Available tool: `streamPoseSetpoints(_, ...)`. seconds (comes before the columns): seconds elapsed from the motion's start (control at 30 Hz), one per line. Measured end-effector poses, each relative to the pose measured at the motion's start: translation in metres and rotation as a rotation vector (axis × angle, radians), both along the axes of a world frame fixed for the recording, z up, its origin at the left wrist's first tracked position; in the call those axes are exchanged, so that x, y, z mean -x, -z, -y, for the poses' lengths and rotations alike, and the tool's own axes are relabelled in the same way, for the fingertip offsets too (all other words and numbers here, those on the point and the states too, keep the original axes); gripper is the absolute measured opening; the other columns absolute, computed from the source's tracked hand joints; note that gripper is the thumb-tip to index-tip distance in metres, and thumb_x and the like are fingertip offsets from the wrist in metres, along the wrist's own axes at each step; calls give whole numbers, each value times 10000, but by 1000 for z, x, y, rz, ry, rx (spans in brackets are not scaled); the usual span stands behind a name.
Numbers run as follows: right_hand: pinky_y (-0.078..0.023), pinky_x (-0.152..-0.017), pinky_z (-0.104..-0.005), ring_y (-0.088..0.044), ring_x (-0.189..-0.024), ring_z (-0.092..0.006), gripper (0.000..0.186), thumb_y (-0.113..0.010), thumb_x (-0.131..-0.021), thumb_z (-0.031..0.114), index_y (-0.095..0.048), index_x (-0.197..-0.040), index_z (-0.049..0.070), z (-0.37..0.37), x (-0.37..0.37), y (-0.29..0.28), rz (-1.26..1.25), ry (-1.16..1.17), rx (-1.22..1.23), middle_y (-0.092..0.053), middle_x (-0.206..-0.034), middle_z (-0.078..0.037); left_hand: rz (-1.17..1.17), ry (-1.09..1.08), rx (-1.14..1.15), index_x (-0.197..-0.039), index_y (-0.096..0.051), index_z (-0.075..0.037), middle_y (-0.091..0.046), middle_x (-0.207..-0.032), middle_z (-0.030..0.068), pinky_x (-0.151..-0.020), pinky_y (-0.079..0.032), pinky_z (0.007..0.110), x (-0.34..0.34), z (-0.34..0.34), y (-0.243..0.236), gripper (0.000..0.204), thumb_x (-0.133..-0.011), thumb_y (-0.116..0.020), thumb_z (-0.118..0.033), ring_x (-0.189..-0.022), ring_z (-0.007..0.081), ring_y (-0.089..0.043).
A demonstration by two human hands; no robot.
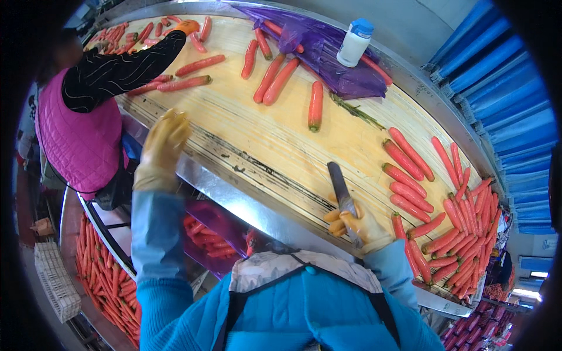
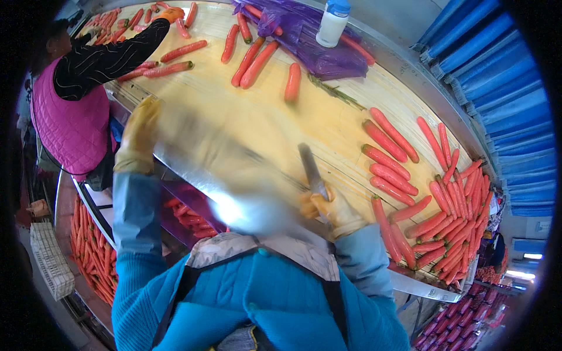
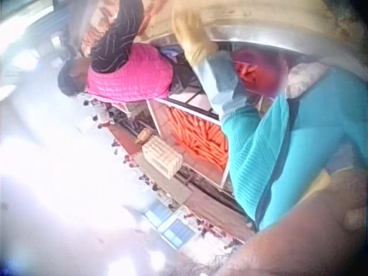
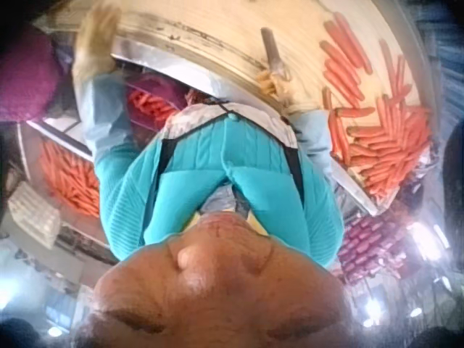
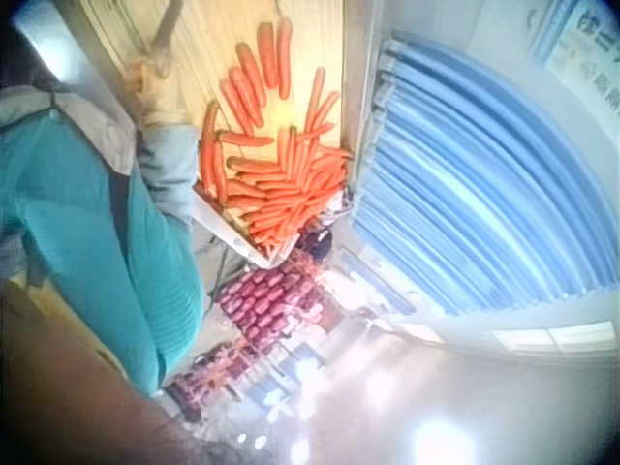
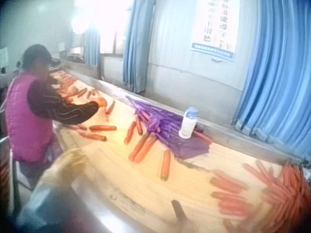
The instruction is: The person repeatedly picks carrots from a rotating table, trims the ends with a knife, and places them into a bin. The process is continuous, with the person handling carrots one at a time and occasionally adjusting their position on the table.
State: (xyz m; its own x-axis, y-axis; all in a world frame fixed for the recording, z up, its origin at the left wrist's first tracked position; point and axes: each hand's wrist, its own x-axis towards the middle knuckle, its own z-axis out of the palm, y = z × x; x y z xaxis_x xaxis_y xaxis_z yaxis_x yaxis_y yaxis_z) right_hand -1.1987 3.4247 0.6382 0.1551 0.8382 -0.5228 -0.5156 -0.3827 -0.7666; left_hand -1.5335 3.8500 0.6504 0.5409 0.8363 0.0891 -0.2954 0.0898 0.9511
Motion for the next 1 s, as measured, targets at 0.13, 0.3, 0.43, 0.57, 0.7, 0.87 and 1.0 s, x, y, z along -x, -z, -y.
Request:
streamPoseSetpoints(0.13,-582,-737,-355,-688,-850,-187,514,-553,-1045,222,-390,-1492,27,1,-4,4,171,24,61,-668,-1150,-188,-343,88,-162,-1502,-455,-51,-509,-1488,191,-1163,-389,379,-137,-11,2,472,-1061,-452,-218,-1383,286,-494)
streamPoseSetpoints(0.3,-576,-714,-329,-683,-842,-174,500,-531,-1046,212,-393,-1499,53,7,-25,22,234,185,122,-676,-1137,-172,-733,158,98,-1508,-472,-84,-522,-1473,207,-1146,-396,395,-276,-31,24,515,-1018,-536,-230,-1380,307,-492)
streamPoseSetpoints(0.43,-568,-694,-310,-677,-812,-165,493,-544,-1027,182,-409,-1484,55,-1,-35,28,335,159,80,-685,-1117,-152,-938,199,-229,-1506,-471,-81,-520,-1469,221,-1145,-396,405,-333,-40,71,546,-989,-577,-222,-1384,327,-483)
streamPoseSetpoints(0.57,-558,-689,-308,-674,-786,-154,468,-561,-995,167,-459,-1437,52,-20,-47,16,429,152,171,-704,-1063,-119,-963,185,-868,-1505,-470,-77,-518,-1465,236,-1145,-396,415,-365,-34,108,580,-960,-617,-214,-1389,346,-473)
streamPoseSetpoints(0.7,-547,-681,-340,-687,-782,-173,433,-572,-967,169,-522,-1375,35,-34,-55,-6,857,121,47,-722,-1014,-113,-829,156,-1022,-1496,-473,-66,-512,-1450,267,-1131,-410,435,-363,12,114,641,-902,-681,-187,-1372,388,-477)
streamPoseSetpoints(0.87,-536,-753,-374,-694,-847,-239,424,-576,-964,200,-546,-1358,46,-46,-64,-16,1129,119,201,-715,-989,-138,-754,270,-1009,-1463,-492,-35,-524,-1394,290,-1069,-466,451,-369,115,96,681,-854,-745,-206,-1273,402,-550)
streamPoseSetpoints(1.0,-530,-789,-379,-685,-868,-265,459,-575,-973,219,-523,-1393,43,-41,-70,-22,655,238,46,-701,-995,-140,-500,653,-722,-1395,-539,2,-593,-1319,213,-984,-514,426,-396,186,82,558,-910,-708,-217,-1168,329,-615)
